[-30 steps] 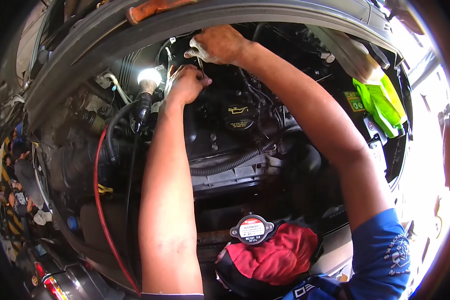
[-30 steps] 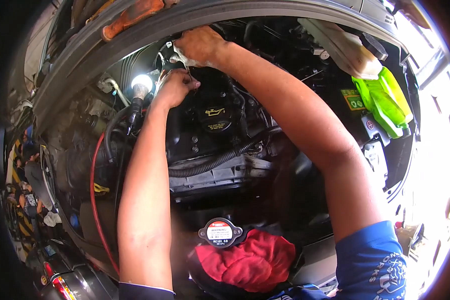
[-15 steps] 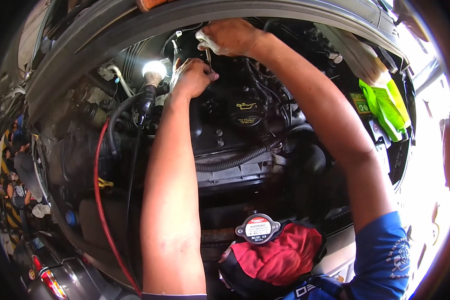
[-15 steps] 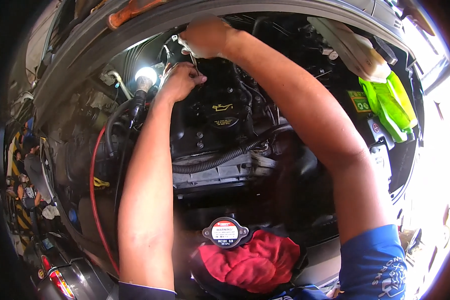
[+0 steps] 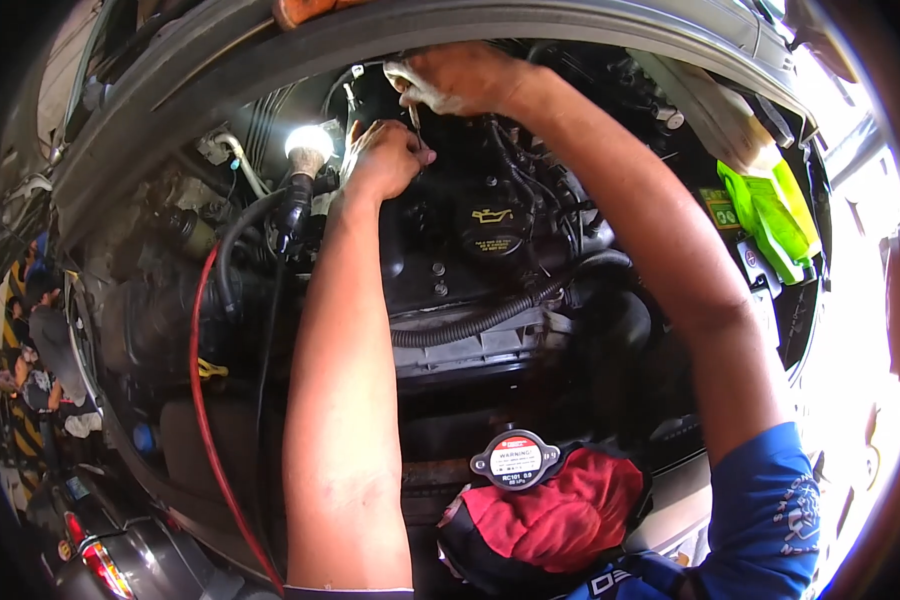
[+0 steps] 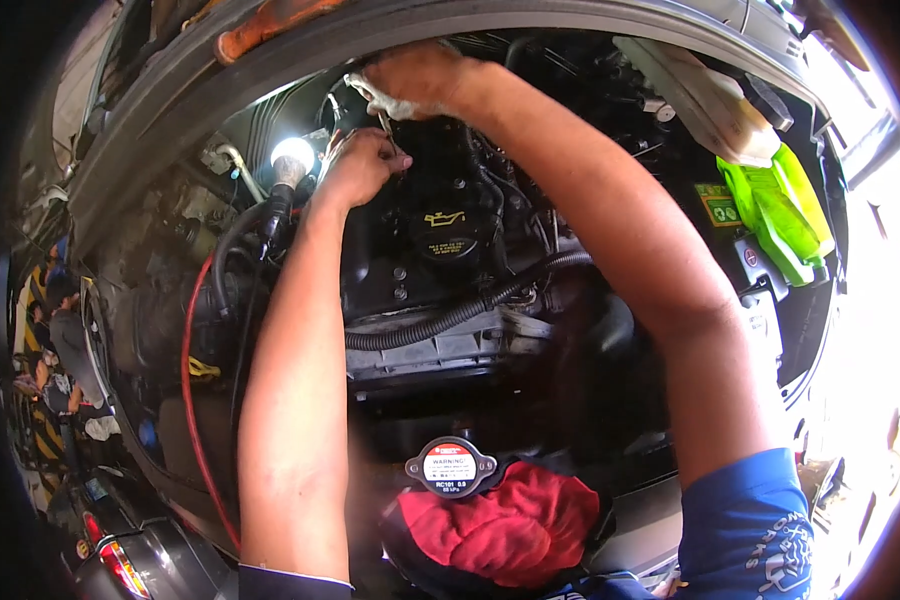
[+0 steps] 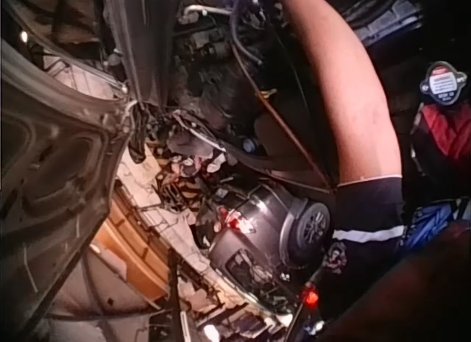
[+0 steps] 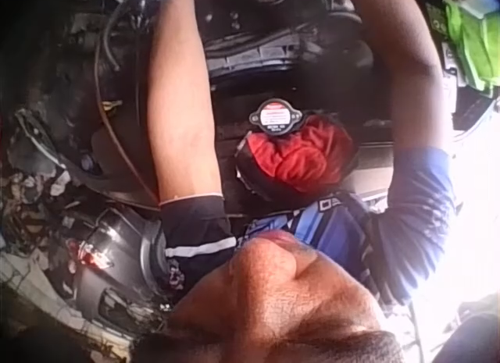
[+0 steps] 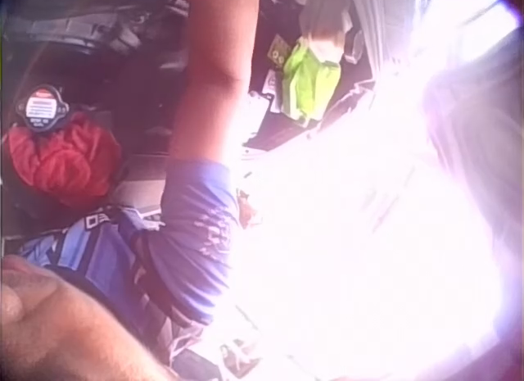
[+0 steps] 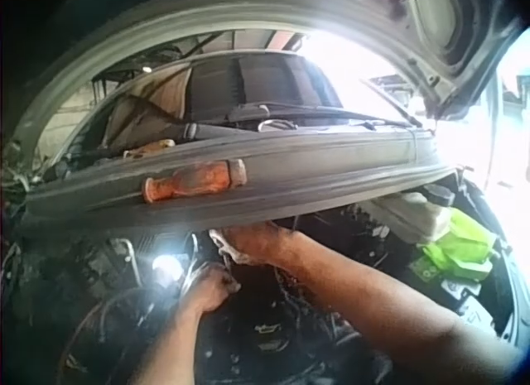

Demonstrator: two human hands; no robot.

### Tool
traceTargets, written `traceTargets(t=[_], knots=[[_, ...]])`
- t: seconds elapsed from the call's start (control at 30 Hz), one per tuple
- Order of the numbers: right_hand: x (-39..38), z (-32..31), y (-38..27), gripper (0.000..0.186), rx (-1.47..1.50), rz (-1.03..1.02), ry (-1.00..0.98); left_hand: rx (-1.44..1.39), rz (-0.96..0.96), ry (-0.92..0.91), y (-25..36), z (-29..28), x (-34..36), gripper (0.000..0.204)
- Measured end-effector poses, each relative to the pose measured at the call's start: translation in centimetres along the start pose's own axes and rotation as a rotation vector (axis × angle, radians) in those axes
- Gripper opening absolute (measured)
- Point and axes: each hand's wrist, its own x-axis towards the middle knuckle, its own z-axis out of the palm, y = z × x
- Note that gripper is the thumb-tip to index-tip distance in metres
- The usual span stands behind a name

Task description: Performing maintenance and repairs on a car engine inside the engine bay.

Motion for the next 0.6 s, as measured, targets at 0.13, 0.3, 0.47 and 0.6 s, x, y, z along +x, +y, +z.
traceTargets(t=[0.13, 0.3, 0.47, 0.6], knots=[[-0.4, 0.4, 0.0, 0.027, 0.162, 0.065, 0.136, -0.059, -0.046, -0.027, 0.6, -0.5, -0.1, 0.029], [-0.3, 1.0, 0.4, 0.022, 0.098, 0.031, 0.163, -0.239, -0.17, -0.009, 1.8, -1.6, -0.3, 0.031], [-0.8, 0.3, 0.0, 0.019, 0.296, 0.059, 0.006, -0.251, -0.148, -0.018, 2.1, -2.1, -0.6, 0.032], [-0.6, -0.2, -0.3, 0.019, 0.176, 0.129, 0.08, -0.29, -0.151, -0.049, 1.6, -2.0, -0.2, 0.032]])
